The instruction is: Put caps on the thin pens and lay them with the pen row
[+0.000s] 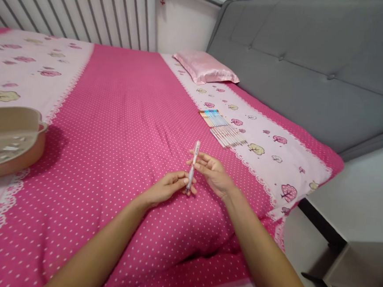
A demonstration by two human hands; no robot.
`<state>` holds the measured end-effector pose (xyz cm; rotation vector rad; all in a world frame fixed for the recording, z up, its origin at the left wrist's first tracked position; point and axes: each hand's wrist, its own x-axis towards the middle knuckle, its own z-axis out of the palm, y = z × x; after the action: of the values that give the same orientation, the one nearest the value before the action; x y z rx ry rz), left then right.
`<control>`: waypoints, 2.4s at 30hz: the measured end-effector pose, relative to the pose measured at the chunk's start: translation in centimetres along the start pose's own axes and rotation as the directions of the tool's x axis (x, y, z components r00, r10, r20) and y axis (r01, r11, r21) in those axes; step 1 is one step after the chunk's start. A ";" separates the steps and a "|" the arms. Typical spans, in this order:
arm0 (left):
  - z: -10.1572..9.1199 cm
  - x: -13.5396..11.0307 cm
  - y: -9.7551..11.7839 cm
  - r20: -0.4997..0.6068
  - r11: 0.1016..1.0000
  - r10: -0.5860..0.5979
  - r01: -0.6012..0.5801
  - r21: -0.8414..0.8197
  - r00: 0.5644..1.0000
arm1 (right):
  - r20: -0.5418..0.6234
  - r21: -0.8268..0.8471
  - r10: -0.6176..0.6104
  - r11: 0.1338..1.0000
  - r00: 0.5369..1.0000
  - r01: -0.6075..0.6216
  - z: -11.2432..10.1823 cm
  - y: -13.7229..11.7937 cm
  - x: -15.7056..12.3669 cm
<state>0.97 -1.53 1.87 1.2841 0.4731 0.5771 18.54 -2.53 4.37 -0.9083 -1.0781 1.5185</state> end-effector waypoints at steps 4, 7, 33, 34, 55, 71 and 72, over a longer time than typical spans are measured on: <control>0.0 0.0 0.0 -0.012 1.000 -0.006 0.006 0.010 1.000 | -0.034 -0.003 0.004 1.000 0.999 -0.005 0.0 0.3 0.1; 0.1 0.0 0.0 -0.034 1.000 -0.020 0.020 -0.007 0.999 | -0.062 -0.003 0.015 1.000 0.998 -0.015 0.2 0.4 0.2; -0.2 0.2 -0.3 -0.147 0.999 -0.007 0.015 0.049 0.989 | -0.023 -0.006 0.056 0.998 0.998 -0.056 0.9 0.3 0.1; -0.2 0.2 -0.4 -0.164 0.998 -0.010 0.021 0.060 0.986 | -0.026 -0.016 0.055 0.998 0.998 -0.055 1.0 0.3 0.1; 0.0 0.4 -0.5 -0.453 0.902 0.066 0.141 0.407 0.889 | -0.154 -0.077 0.036 0.996 0.987 -0.049 2.4 1.6 0.4; -1.2 0.7 -0.2 -0.694 0.977 0.201 -0.091 0.193 0.691 | -0.035 -0.357 -0.011 0.934 0.999 -0.002 2.0 4.3 0.7; -1.2 0.7 -0.2 -0.697 0.977 0.202 -0.092 0.193 0.688 | -0.038 -0.326 -0.002 0.945 0.999 -0.011 2.1 4.4 0.8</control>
<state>0.79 -0.23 1.42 1.2032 1.0846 1.2193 15.06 -2.52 0.88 -1.1612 -1.3253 1.3413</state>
